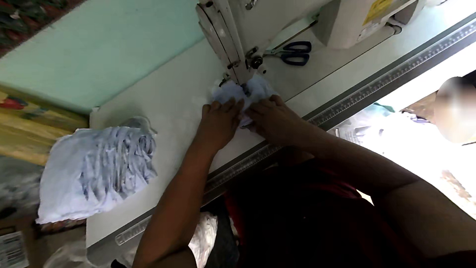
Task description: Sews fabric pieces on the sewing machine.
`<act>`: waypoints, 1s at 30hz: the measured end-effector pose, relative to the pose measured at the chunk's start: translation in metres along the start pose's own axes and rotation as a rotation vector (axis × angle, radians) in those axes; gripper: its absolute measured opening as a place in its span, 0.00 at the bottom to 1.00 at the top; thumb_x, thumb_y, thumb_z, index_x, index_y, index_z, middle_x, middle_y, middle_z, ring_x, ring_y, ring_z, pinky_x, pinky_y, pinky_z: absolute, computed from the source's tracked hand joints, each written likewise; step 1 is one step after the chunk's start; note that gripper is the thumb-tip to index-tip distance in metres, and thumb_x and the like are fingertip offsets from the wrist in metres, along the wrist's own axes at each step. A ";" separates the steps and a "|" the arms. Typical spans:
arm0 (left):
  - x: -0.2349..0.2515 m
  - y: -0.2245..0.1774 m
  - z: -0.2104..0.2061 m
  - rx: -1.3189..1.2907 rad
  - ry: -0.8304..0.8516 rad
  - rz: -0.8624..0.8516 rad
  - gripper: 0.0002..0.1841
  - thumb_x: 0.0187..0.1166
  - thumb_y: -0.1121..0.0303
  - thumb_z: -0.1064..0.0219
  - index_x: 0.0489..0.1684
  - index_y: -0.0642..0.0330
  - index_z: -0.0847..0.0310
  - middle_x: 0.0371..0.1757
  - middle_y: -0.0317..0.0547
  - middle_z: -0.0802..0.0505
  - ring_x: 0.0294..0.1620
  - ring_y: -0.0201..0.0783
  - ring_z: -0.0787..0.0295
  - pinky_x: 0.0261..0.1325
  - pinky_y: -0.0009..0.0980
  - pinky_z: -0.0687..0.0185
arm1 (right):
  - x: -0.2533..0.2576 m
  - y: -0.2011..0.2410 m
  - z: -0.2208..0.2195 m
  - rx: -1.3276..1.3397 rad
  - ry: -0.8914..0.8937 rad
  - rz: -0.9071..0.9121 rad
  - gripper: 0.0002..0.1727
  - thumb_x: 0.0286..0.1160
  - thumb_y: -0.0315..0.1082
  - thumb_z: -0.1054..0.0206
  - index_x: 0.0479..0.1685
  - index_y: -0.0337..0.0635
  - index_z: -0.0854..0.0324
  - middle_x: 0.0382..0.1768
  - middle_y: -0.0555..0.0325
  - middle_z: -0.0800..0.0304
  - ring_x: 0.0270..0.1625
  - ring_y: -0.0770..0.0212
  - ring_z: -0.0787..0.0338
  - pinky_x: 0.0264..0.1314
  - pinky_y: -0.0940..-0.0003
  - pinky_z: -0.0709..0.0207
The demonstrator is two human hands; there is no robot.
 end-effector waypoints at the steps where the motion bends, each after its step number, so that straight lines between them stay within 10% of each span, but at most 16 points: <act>1: 0.000 0.002 0.001 0.007 0.001 -0.011 0.24 0.94 0.55 0.54 0.84 0.44 0.26 0.78 0.52 0.16 0.71 0.61 0.19 0.71 0.65 0.35 | 0.000 -0.002 0.002 -0.015 0.014 -0.007 0.25 0.88 0.48 0.43 0.73 0.41 0.20 0.70 0.46 0.16 0.75 0.42 0.19 0.80 0.31 0.39; 10: 0.012 0.008 0.015 -0.088 0.017 -0.071 0.20 0.89 0.62 0.48 0.72 0.47 0.14 0.57 0.53 0.08 0.62 0.58 0.16 0.69 0.67 0.39 | 0.005 -0.004 0.011 -0.004 -0.039 -0.037 0.20 0.86 0.42 0.39 0.66 0.40 0.16 0.69 0.45 0.14 0.77 0.40 0.21 0.80 0.30 0.39; 19: 0.030 0.009 0.033 -0.310 0.160 0.015 0.18 0.88 0.70 0.45 0.69 0.53 0.12 0.60 0.55 0.09 0.68 0.54 0.17 0.76 0.66 0.45 | 0.002 0.009 0.001 -0.012 -0.068 0.053 0.21 0.87 0.44 0.41 0.61 0.35 0.14 0.59 0.42 0.11 0.69 0.40 0.14 0.79 0.36 0.33; 25: 0.026 0.041 0.001 -0.368 0.014 -0.138 0.21 0.87 0.68 0.46 0.74 0.50 0.16 0.82 0.49 0.20 0.89 0.53 0.35 0.90 0.61 0.50 | 0.007 0.000 0.015 -0.013 0.012 -0.062 0.19 0.88 0.44 0.42 0.55 0.37 0.13 0.59 0.44 0.13 0.70 0.41 0.16 0.81 0.33 0.38; 30: 0.015 0.022 0.001 -0.290 0.029 -0.041 0.23 0.89 0.68 0.46 0.82 0.48 0.23 0.84 0.55 0.23 0.85 0.62 0.32 0.80 0.70 0.44 | 0.013 0.014 -0.004 0.015 -0.036 -0.051 0.28 0.90 0.49 0.46 0.77 0.37 0.23 0.71 0.39 0.16 0.77 0.38 0.20 0.84 0.33 0.40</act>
Point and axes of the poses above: each hand's wrist, its own x-axis towards the middle knuckle, its own z-axis out of the back of the hand, y = z × x, the point moved 1 cm from there along x, towards the middle knuckle
